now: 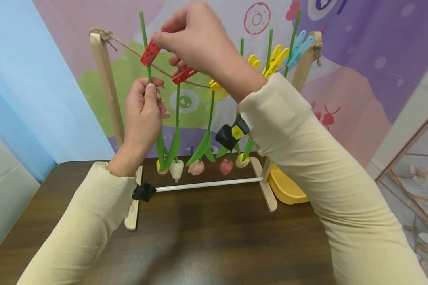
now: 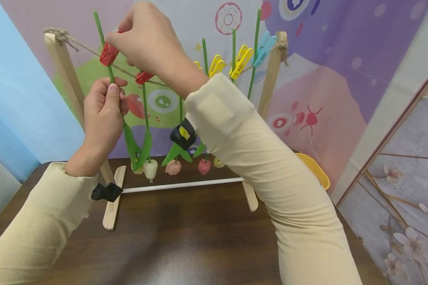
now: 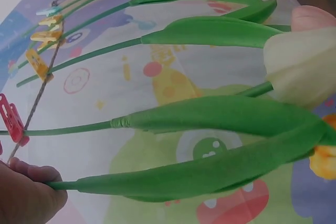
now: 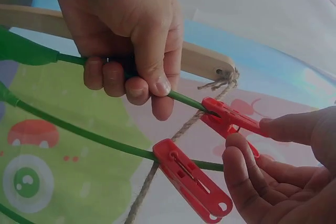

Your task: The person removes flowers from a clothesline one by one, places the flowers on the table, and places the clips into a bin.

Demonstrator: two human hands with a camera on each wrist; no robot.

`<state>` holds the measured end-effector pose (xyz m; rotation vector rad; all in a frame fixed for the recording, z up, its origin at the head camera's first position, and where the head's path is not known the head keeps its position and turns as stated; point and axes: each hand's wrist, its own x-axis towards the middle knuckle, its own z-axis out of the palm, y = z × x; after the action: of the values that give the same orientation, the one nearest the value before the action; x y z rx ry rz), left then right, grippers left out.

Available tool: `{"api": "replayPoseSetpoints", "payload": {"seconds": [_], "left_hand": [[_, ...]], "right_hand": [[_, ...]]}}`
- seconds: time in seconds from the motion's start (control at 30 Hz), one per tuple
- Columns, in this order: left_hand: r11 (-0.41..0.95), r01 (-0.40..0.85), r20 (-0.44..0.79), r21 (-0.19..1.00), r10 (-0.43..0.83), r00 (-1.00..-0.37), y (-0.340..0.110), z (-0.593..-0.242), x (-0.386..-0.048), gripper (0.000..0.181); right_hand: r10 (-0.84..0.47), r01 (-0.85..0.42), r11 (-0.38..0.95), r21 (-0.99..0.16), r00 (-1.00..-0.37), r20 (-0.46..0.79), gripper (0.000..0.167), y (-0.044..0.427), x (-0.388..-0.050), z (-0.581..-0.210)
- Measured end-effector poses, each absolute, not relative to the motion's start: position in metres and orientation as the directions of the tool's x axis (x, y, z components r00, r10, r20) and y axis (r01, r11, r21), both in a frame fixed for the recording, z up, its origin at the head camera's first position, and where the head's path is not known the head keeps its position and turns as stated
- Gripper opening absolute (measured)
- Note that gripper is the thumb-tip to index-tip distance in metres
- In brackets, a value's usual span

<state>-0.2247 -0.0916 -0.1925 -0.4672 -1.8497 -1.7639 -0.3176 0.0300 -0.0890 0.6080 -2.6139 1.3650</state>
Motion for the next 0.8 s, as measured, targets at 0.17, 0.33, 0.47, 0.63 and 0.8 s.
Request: {"api": "replayPoseSetpoints", "payload": {"seconds": [0.17, 0.33, 0.47, 0.63, 0.8], "left_hand": [[0.055, 0.583, 0.586, 0.81, -0.106, -0.804, -0.093, -0.193, -0.224, 0.022], [0.033, 0.584, 0.584, 0.811, -0.099, -0.806, -0.096, -0.193, -0.225, 0.023], [0.05, 0.595, 0.597, 0.802, -0.09, -0.797, -0.097, -0.192, -0.225, 0.024], [0.088, 0.594, 0.601, 0.799, -0.079, -0.796, -0.099, -0.191, -0.224, 0.023], [0.175, 0.559, 0.577, 0.811, -0.08, -0.813, -0.103, -0.189, -0.221, 0.021]], "right_hand": [[-0.281, -0.384, 0.474, -0.792, -0.919, 0.277, 0.034, 0.027, -0.311, -0.087], [-0.272, -0.352, 0.463, -0.814, -0.93, 0.247, 0.032, 0.028, -0.285, -0.079], [-0.276, -0.364, 0.501, -0.785, -0.927, 0.254, 0.021, 0.031, -0.26, -0.072], [-0.273, -0.405, 0.568, -0.716, -0.914, 0.3, 0.017, 0.032, -0.257, -0.073], [-0.264, -0.456, 0.566, -0.687, -0.89, 0.372, 0.021, 0.033, -0.291, -0.081]]}}
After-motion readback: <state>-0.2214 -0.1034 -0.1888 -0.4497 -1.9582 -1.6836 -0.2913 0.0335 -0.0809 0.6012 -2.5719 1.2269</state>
